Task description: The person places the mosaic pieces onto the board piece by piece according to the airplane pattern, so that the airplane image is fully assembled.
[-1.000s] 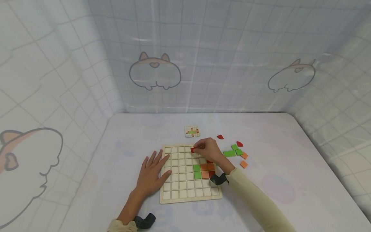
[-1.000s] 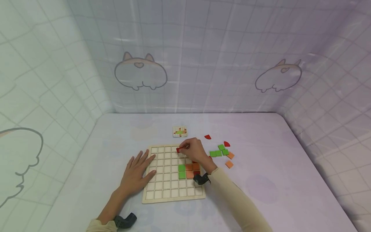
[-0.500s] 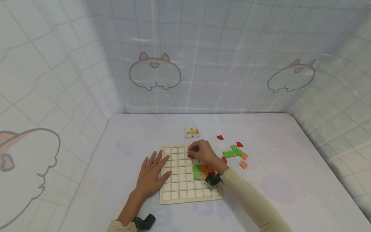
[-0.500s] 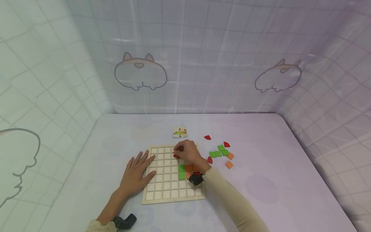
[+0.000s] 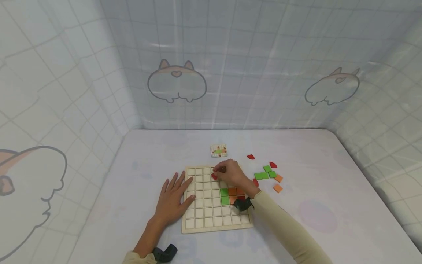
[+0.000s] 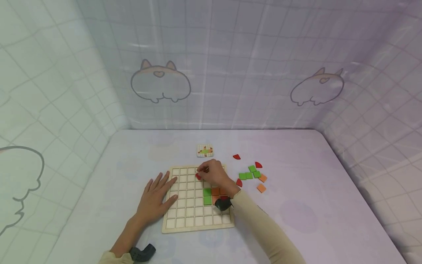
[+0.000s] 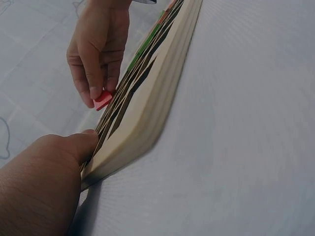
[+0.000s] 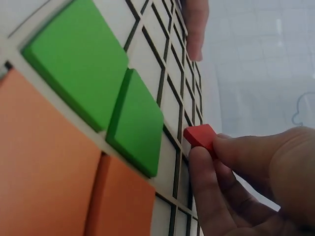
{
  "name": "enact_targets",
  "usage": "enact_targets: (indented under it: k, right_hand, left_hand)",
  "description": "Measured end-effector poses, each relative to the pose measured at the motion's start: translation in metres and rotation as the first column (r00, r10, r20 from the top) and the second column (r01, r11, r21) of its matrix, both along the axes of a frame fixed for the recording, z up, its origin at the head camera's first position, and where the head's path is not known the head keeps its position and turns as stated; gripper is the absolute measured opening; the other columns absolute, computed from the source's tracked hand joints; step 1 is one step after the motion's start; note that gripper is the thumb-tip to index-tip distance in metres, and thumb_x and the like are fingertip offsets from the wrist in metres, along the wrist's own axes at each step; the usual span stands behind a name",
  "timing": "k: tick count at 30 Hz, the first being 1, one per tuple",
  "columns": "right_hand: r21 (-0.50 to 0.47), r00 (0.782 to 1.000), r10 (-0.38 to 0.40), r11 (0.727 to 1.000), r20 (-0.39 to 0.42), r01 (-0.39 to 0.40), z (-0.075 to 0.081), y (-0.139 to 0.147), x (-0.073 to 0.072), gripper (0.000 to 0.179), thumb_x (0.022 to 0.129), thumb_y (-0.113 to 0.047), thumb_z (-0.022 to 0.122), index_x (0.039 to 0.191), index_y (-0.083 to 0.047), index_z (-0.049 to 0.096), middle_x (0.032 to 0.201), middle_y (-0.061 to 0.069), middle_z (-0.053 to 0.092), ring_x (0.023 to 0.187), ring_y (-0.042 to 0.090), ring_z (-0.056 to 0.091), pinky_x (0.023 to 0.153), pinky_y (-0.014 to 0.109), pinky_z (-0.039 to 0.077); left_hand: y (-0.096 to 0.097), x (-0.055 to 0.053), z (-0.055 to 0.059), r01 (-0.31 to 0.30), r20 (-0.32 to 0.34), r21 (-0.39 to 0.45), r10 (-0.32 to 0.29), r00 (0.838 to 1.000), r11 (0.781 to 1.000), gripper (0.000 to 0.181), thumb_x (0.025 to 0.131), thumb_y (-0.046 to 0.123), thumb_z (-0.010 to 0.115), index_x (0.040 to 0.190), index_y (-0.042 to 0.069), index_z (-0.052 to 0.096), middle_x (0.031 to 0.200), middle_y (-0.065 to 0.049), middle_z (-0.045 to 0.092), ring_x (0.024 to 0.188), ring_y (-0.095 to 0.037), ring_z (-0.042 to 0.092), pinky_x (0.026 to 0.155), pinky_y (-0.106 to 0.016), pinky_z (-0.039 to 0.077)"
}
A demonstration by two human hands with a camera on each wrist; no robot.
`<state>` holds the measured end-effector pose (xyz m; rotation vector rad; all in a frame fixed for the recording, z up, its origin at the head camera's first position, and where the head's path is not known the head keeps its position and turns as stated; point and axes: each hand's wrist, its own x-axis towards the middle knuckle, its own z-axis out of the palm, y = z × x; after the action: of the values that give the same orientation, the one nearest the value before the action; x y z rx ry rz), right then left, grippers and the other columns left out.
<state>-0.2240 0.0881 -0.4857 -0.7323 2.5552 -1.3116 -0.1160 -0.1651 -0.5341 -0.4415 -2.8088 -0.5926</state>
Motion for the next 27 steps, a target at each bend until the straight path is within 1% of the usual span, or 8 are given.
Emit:
enact_targets:
  k: [3,7,10,12,15,18,21,27]
  right_hand:
    - [-0.021,1.0,0.007,1.0,-0.011,-0.007,0.003,0.003,-0.001,0.012,0.094,-0.006,0.066,0.098,-0.007,0.076,0.093,-0.002,0.069,0.079,0.012,0.066,0.068,0.027,0.056]
    - [-0.064,0.996,0.053,0.996,-0.071,-0.058,0.007,0.003,-0.002,0.019,0.094,0.001,0.06,0.105,-0.004,0.075,0.1,0.002,0.063,0.087,0.016,0.066,0.071,0.027,0.056]
    - [-0.075,0.989,0.104,0.991,-0.105,-0.112,0.01,0.001,-0.002,0.024,0.094,0.005,0.057,0.113,0.0,0.07,0.1,0.006,0.06,0.084,0.018,0.067,0.069,0.028,0.057]
    - [-0.061,0.987,0.128,0.989,-0.101,-0.134,0.012,0.0,-0.002,0.026,0.093,0.005,0.058,0.116,0.001,0.068,0.1,0.007,0.061,0.081,0.018,0.066,0.068,0.028,0.056]
    - [0.018,0.983,0.161,0.987,-0.09,-0.16,0.011,-0.002,-0.003,0.024,0.092,0.002,0.063,0.115,-0.001,0.069,0.1,0.004,0.066,0.084,0.015,0.064,0.073,0.027,0.054]
    - [0.125,0.976,0.199,0.974,-0.088,-0.188,0.01,-0.003,-0.004,0.018,0.091,-0.001,0.068,0.107,-0.006,0.075,0.1,-0.001,0.07,0.089,0.011,0.063,0.078,0.026,0.053]
    - [0.212,0.964,0.243,0.953,-0.111,-0.215,0.01,-0.004,-0.005,0.015,0.091,-0.001,0.069,0.1,-0.009,0.078,0.098,-0.002,0.07,0.091,0.012,0.063,0.079,0.025,0.053]
    - [0.339,0.931,0.32,0.908,-0.177,-0.248,0.015,-0.006,-0.005,0.017,0.093,-0.001,0.067,0.1,-0.009,0.079,0.093,-0.001,0.061,0.086,0.013,0.057,0.075,0.024,0.05]
  left_hand:
    - [0.0,-0.001,-0.001,-0.002,0.0,-0.01,0.002,1.0,1.0,0.066,0.095,0.055,0.053,0.15,0.02,0.044,0.159,-0.01,0.028,0.147,-0.033,0.015,0.115,-0.057,0.009]
    - [-0.001,-0.001,-0.002,-0.005,0.0,-0.018,0.005,1.0,1.0,0.066,0.095,0.055,0.053,0.151,0.021,0.043,0.159,-0.01,0.028,0.147,-0.033,0.015,0.115,-0.058,0.009]
    - [-0.001,-0.001,-0.001,-0.005,-0.003,-0.018,0.005,1.0,1.0,0.067,0.095,0.055,0.053,0.151,0.021,0.043,0.158,-0.01,0.028,0.147,-0.033,0.016,0.115,-0.058,0.009]
    - [0.0,-0.001,-0.001,-0.003,-0.005,-0.016,0.003,1.0,1.0,0.066,0.095,0.055,0.053,0.151,0.021,0.043,0.158,-0.01,0.029,0.147,-0.033,0.016,0.115,-0.058,0.01]
    - [0.0,-0.001,-0.001,-0.001,-0.007,-0.012,0.001,1.0,1.0,0.066,0.095,0.055,0.053,0.151,0.021,0.043,0.158,-0.01,0.029,0.147,-0.033,0.016,0.115,-0.058,0.01]
    - [0.0,-0.001,-0.002,0.001,-0.003,-0.012,-0.001,1.0,1.0,0.066,0.095,0.055,0.052,0.151,0.021,0.043,0.159,-0.01,0.028,0.147,-0.033,0.015,0.115,-0.058,0.009]
    - [0.0,0.0,-0.001,0.001,0.0,-0.011,-0.001,1.0,1.0,0.066,0.095,0.056,0.052,0.151,0.021,0.043,0.159,-0.009,0.028,0.148,-0.032,0.015,0.115,-0.057,0.008]
    - [0.0,-0.001,-0.002,-0.004,-0.002,-0.017,0.004,1.0,1.0,0.066,0.095,0.057,0.052,0.151,0.021,0.043,0.159,-0.009,0.028,0.147,-0.033,0.016,0.115,-0.057,0.009]
